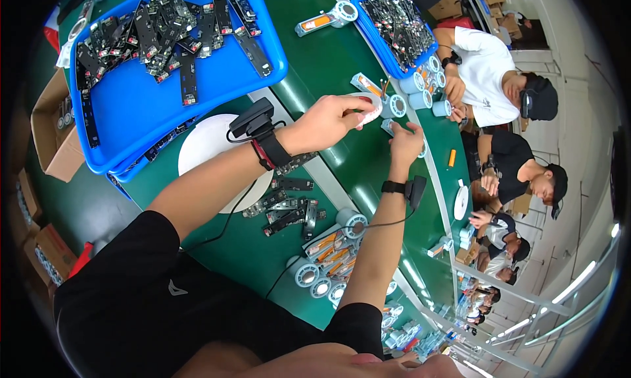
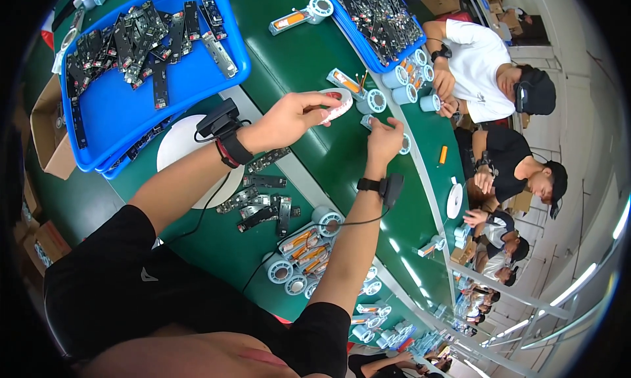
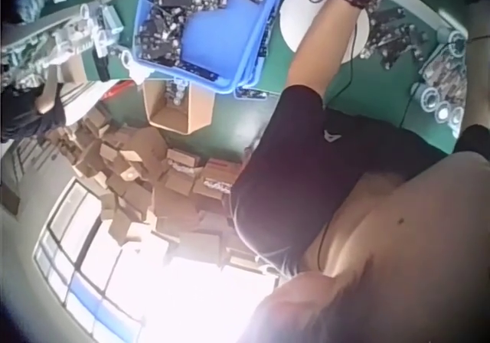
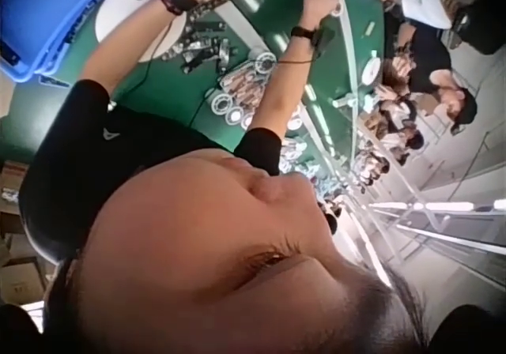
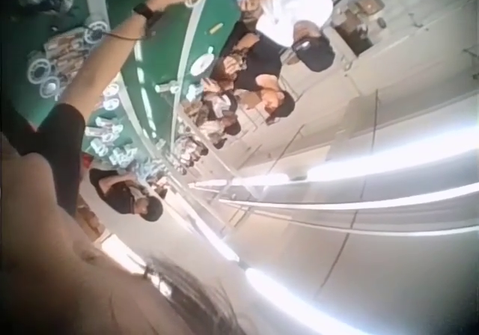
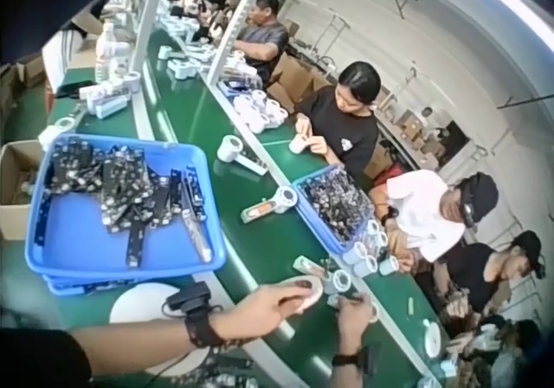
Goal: The person peels a piece of tape from a roll, presses it onto a battery, and places the battery into a fan housing. They repeat this process several times, occasionally picking up circuit boards from a tray.
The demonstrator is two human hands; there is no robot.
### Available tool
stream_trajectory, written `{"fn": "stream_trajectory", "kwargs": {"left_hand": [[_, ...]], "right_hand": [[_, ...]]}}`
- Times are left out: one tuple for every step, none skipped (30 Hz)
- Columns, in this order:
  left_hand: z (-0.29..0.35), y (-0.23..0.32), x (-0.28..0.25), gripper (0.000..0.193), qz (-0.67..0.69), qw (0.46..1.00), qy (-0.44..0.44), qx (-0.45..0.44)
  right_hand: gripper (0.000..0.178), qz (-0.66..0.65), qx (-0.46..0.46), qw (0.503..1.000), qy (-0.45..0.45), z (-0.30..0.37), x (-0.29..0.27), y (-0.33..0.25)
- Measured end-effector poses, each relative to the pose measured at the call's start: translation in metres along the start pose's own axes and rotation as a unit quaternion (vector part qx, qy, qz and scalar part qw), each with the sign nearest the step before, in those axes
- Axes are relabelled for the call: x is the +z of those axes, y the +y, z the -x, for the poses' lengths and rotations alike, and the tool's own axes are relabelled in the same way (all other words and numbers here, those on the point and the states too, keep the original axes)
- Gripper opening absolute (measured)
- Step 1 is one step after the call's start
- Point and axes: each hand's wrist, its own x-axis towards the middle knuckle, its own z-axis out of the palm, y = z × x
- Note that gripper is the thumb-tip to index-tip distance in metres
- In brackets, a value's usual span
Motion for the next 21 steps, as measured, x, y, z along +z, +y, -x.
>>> {"fn": "stream_trajectory", "kwargs": {"left_hand": [[0.000,0.001,0.000,0.032,-0.004,1.000,-0.015,-0.017],[0.000,0.000,0.002,0.032,0.000,1.000,-0.023,-0.017],[-0.001,-0.002,0.002,0.032,0.009,1.000,-0.018,-0.011],[-0.001,-0.004,0.002,0.032,0.019,1.000,-0.013,-0.004],[-0.003,-0.007,0.002,0.032,0.030,0.999,-0.011,0.002],[-0.003,-0.006,-0.001,0.032,0.038,0.999,-0.027,0.003],[-0.003,-0.004,-0.005,0.032,-0.002,1.000,-0.018,0.002],[-0.003,-0.004,-0.006,0.031,-0.041,0.999,-0.010,0.003],[-0.002,-0.004,-0.003,0.031,-0.033,0.999,-0.026,0.008],[-0.001,-0.003,-0.006,0.031,-0.028,0.999,-0.021,0.002],[-0.002,-0.002,-0.005,0.031,-0.020,1.000,-0.017,-0.002],[-0.005,-0.001,-0.002,0.031,-0.013,1.000,-0.013,-0.005],[-0.008,-0.002,0.002,0.031,-0.009,1.000,-0.026,0.002],[-0.008,-0.006,-0.002,0.030,-0.006,1.000,-0.015,0.009],[-0.006,-0.009,-0.003,0.030,-0.001,1.000,-0.005,0.013],[-0.005,-0.011,-0.004,0.030,0.003,1.000,0.006,0.018],[-0.005,-0.010,-0.004,0.030,0.003,1.000,0.003,0.019],[-0.006,-0.009,-0.004,0.030,-0.002,1.000,-0.003,0.020],[-0.006,-0.009,-0.004,0.030,-0.008,1.000,-0.008,0.020],[-0.006,-0.008,-0.003,0.030,-0.013,1.000,-0.012,0.020],[-0.005,-0.006,-0.002,0.030,-0.013,1.000,-0.012,0.020]], "right_hand": [[0.047,0.001,0.002,1.000,0.002,-0.001,0.001,0.000],[0.051,0.068,-0.030,0.997,0.012,-0.003,-0.001,0.001],[0.056,0.136,-0.060,0.989,0.022,-0.006,-0.003,0.001],[0.060,0.204,-0.088,0.974,0.032,-0.008,-0.006,0.002],[0.064,0.251,-0.081,0.962,0.065,-0.005,-0.004,-0.002],[0.067,0.299,-0.072,0.946,0.099,0.001,-0.001,-0.011],[0.067,0.292,-0.056,0.951,0.087,0.004,-0.006,-0.017],[0.067,0.285,-0.040,0.955,0.077,0.004,-0.011,-0.020],[0.062,0.253,-0.040,0.966,0.038,0.000,-0.012,-0.019],[0.057,0.216,-0.044,0.975,-0.004,-0.005,-0.008,-0.017],[0.057,0.219,-0.040,0.975,0.010,-0.010,-0.001,-0.009],[0.049,0.187,-0.051,0.981,0.018,-0.014,0.006,-0.001],[0.041,0.155,-0.064,0.986,0.027,-0.018,0.007,0.008],[0.041,0.152,-0.064,0.986,0.031,-0.014,0.013,0.005],[0.037,0.175,-0.105,0.976,0.076,-0.004,0.014,-0.002],[0.033,0.197,-0.146,0.962,0.120,0.005,0.014,-0.008],[0.029,0.219,-0.187,0.944,0.163,0.013,0.010,-0.013],[0.029,0.219,-0.187,0.943,0.165,0.020,0.004,-0.017],[0.025,0.189,-0.226,0.940,0.171,0.026,-0.005,-0.019],[0.021,0.160,-0.266,0.934,0.176,0.034,-0.015,-0.022],[0.018,0.130,-0.305,0.926,0.180,0.043,-0.022,-0.025]]}}
